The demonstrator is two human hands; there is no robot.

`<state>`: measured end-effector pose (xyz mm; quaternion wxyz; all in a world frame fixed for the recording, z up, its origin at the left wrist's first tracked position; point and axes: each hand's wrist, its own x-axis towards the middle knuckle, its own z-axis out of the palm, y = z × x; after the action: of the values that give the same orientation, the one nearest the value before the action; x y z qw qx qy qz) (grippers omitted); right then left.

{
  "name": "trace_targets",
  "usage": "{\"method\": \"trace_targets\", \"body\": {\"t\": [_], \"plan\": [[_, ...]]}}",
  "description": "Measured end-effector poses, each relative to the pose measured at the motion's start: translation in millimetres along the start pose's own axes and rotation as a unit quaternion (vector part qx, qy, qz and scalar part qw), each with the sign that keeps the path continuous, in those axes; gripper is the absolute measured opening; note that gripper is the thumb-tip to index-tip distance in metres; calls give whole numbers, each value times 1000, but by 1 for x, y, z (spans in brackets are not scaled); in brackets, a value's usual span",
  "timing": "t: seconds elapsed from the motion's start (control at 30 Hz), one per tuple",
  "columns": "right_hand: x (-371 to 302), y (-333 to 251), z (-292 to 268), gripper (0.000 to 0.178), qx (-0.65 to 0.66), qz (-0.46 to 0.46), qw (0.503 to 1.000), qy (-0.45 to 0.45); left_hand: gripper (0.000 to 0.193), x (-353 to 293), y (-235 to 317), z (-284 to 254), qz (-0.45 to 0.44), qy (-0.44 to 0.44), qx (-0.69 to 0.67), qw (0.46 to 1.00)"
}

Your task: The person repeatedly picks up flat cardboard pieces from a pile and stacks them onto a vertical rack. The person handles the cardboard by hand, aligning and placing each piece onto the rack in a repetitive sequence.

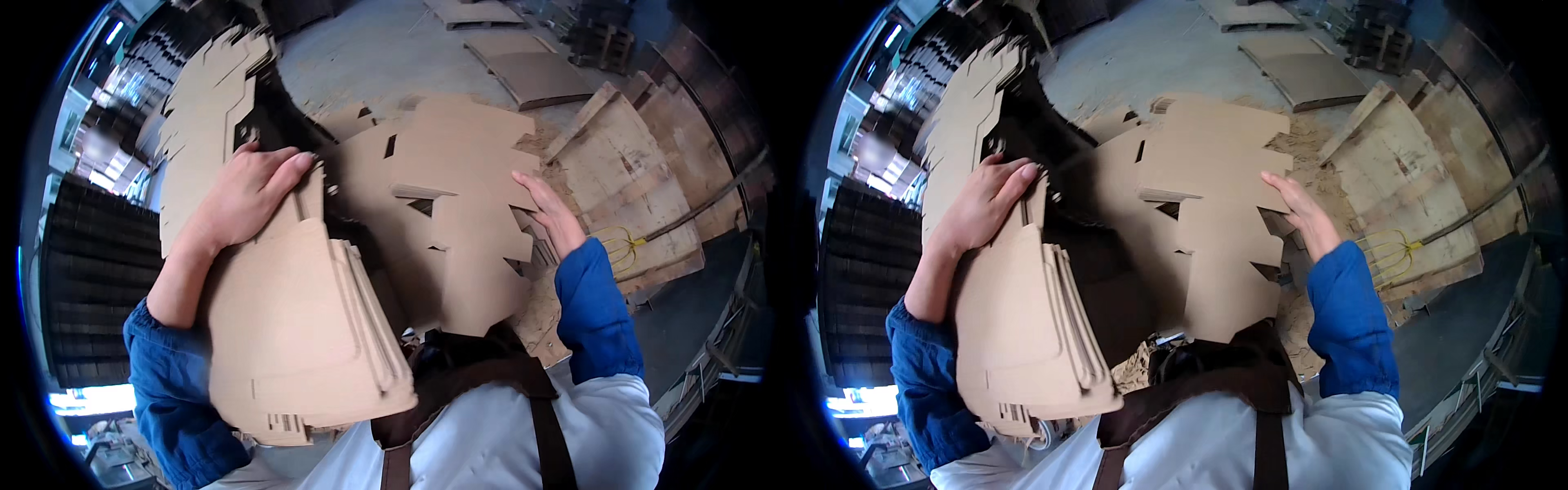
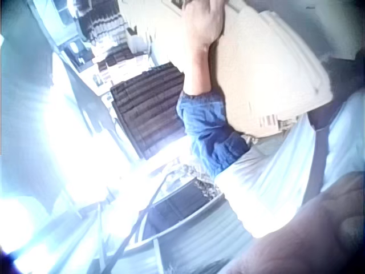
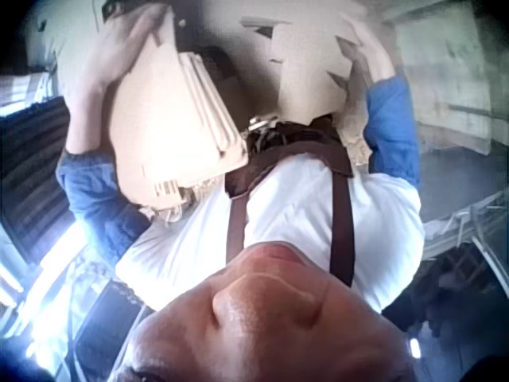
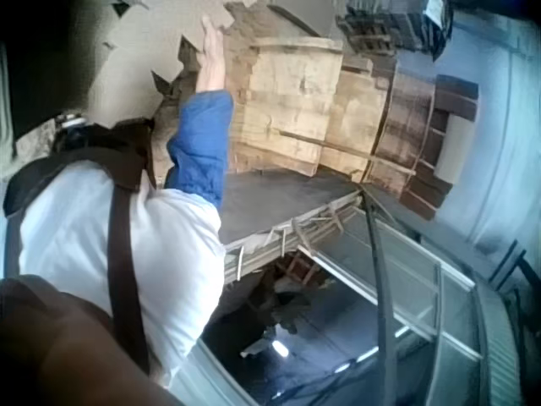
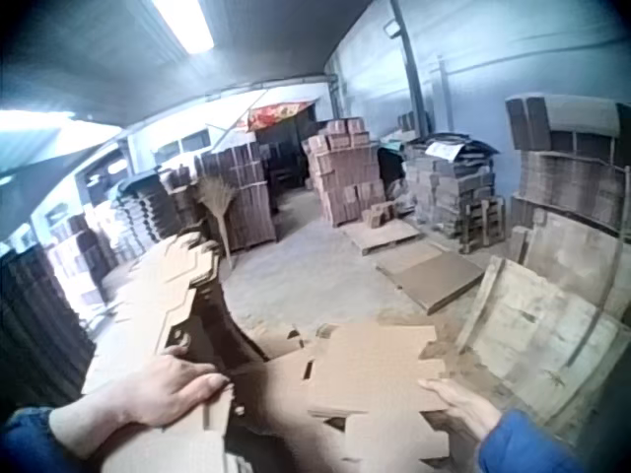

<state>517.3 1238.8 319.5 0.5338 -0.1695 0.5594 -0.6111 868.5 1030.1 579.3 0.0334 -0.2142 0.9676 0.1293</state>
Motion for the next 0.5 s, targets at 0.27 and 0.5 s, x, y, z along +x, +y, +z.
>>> {"method": "trace_targets", "body": {"t": [0.27, 0.5], "plan": [[-45, 25, -89, 52, 155, -93, 984, -7, 52, 23, 40, -25, -29, -82, 209, 974], [-41, -14, -149, 68, 143, -151, 978, -32, 66, 151, 174, -7, -113, -141, 145, 973]]}}
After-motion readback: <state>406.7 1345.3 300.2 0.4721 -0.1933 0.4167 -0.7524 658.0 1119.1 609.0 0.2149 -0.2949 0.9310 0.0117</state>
